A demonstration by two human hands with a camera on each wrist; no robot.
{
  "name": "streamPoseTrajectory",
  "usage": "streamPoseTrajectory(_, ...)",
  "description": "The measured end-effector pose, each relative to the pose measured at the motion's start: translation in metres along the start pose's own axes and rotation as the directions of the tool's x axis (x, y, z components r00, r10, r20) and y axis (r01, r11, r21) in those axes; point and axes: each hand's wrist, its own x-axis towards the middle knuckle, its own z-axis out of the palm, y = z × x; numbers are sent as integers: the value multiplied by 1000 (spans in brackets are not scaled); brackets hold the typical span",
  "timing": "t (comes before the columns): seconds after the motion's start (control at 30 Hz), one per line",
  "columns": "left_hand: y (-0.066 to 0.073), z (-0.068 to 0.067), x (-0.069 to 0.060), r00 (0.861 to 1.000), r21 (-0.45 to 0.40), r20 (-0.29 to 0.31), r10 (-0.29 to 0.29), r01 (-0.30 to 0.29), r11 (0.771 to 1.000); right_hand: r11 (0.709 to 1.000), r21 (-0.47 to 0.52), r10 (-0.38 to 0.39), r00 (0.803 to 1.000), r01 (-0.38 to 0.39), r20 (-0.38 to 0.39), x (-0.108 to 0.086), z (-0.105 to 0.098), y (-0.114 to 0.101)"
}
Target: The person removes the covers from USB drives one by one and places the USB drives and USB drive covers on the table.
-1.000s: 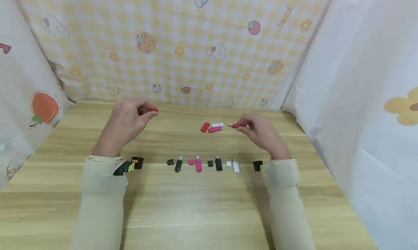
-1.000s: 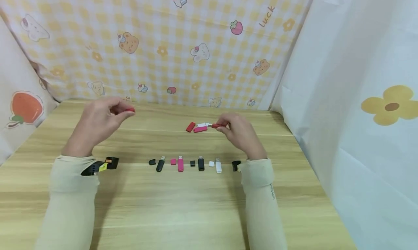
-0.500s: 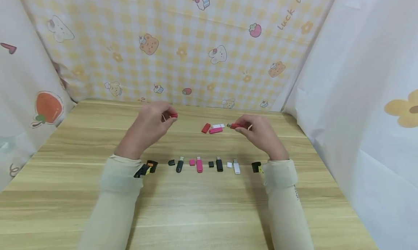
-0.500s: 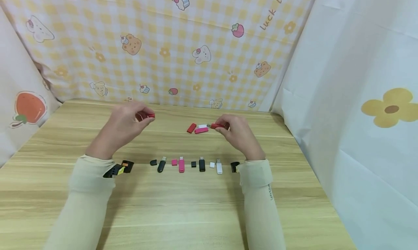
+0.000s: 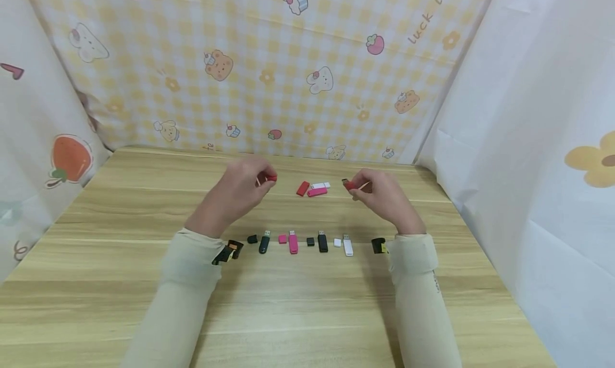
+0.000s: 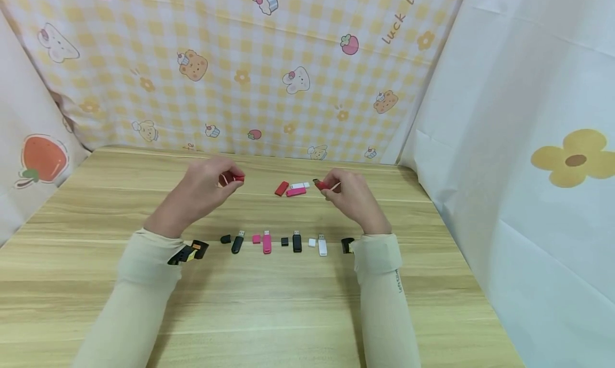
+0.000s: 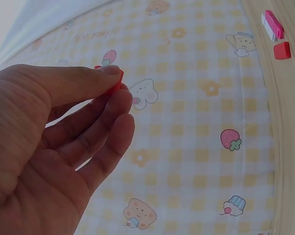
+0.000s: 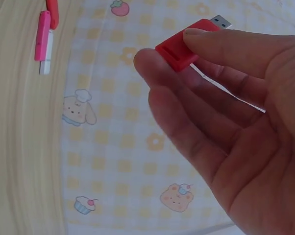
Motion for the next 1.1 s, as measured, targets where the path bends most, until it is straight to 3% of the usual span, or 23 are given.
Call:
streamPoseTrajectory(0.17,3,5,1,1000,-3,28,-4,4,1000,999,-37,-9,1000,9,13,4,5,9)
streamPoseTrajectory(0.3,6,8,2,998,-12,56,-15,16,1000,1000,-5,-11,999,11,40,6,9,16)
streamPoseTrajectory(0.63,10,14,3,995,-5,97,-32,33,999,995,13,98,987,-100,127,11,22,27)
streamPoseTrajectory(0.9,10,18,4,994,-11,111,-25,27,1000,961,17,267,940,-277,213,17,36,31)
streamPoseTrajectory(1.1,11,19,5,992,-6,121,-31,32,999,944,-44,326,899,-328,291,19,42,31)
